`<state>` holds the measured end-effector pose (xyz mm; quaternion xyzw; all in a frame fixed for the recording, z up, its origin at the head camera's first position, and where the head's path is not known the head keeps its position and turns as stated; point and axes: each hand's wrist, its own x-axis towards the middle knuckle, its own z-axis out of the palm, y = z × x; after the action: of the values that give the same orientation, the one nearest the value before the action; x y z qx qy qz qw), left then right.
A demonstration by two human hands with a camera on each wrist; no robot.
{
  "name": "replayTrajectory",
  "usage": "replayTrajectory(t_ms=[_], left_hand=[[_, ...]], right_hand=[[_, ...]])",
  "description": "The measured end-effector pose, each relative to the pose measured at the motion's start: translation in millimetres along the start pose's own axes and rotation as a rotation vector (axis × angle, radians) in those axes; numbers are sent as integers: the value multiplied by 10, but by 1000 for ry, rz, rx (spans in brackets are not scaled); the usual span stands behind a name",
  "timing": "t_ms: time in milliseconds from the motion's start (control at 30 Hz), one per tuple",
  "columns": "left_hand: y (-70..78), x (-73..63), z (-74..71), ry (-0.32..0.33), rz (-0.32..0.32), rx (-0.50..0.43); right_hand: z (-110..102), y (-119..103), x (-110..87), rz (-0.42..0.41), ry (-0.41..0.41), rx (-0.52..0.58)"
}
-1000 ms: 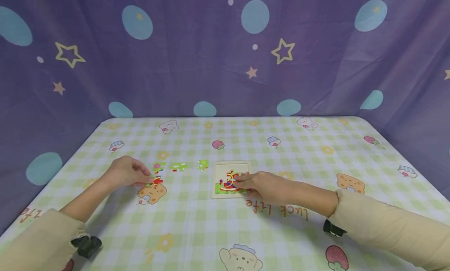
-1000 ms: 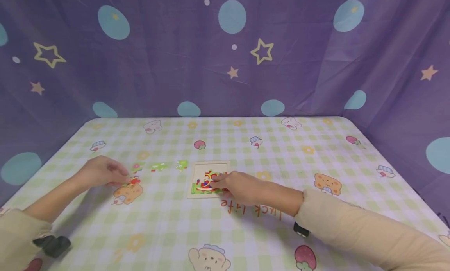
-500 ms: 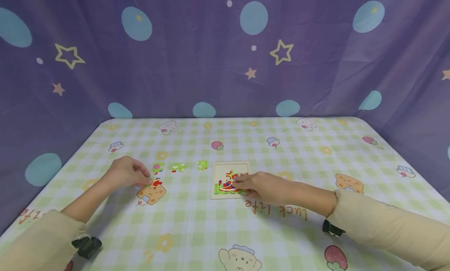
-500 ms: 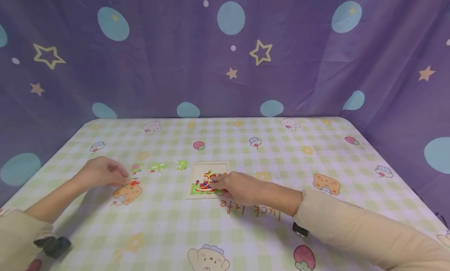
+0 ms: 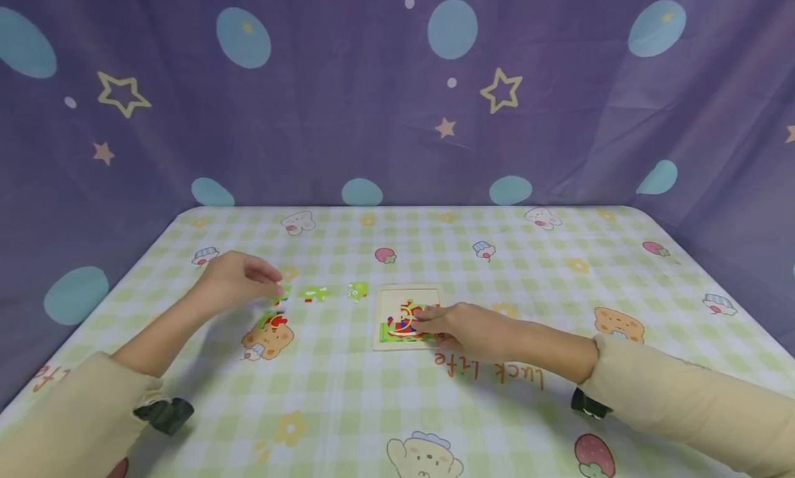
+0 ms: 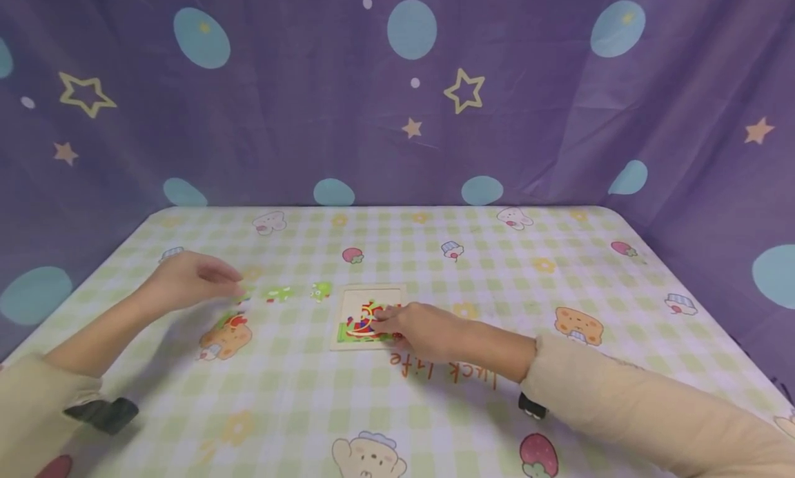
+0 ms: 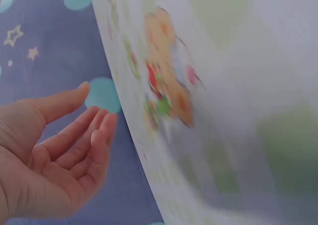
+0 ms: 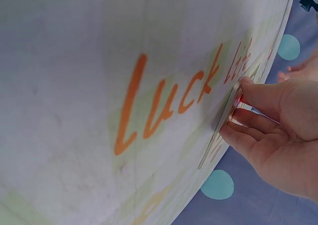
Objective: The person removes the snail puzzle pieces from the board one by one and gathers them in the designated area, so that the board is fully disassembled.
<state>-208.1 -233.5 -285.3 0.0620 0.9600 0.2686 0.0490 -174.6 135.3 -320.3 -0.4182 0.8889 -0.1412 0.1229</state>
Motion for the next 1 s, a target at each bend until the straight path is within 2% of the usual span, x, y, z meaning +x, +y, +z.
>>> replayTrajectory(t_ms=[200, 500, 767, 1000], left_hand=[[321, 65, 151, 28, 101, -44], [735, 201, 532, -24, 233, -87], [1016, 262, 835, -127, 271, -87], [1159, 273, 1028, -188, 310, -82]], right_hand=[[25, 17, 5, -25, 34, -35], [24, 2, -2, -24, 53, -58], [31, -1, 2, -18, 74, -81], [73, -9, -17, -40, 125, -127]])
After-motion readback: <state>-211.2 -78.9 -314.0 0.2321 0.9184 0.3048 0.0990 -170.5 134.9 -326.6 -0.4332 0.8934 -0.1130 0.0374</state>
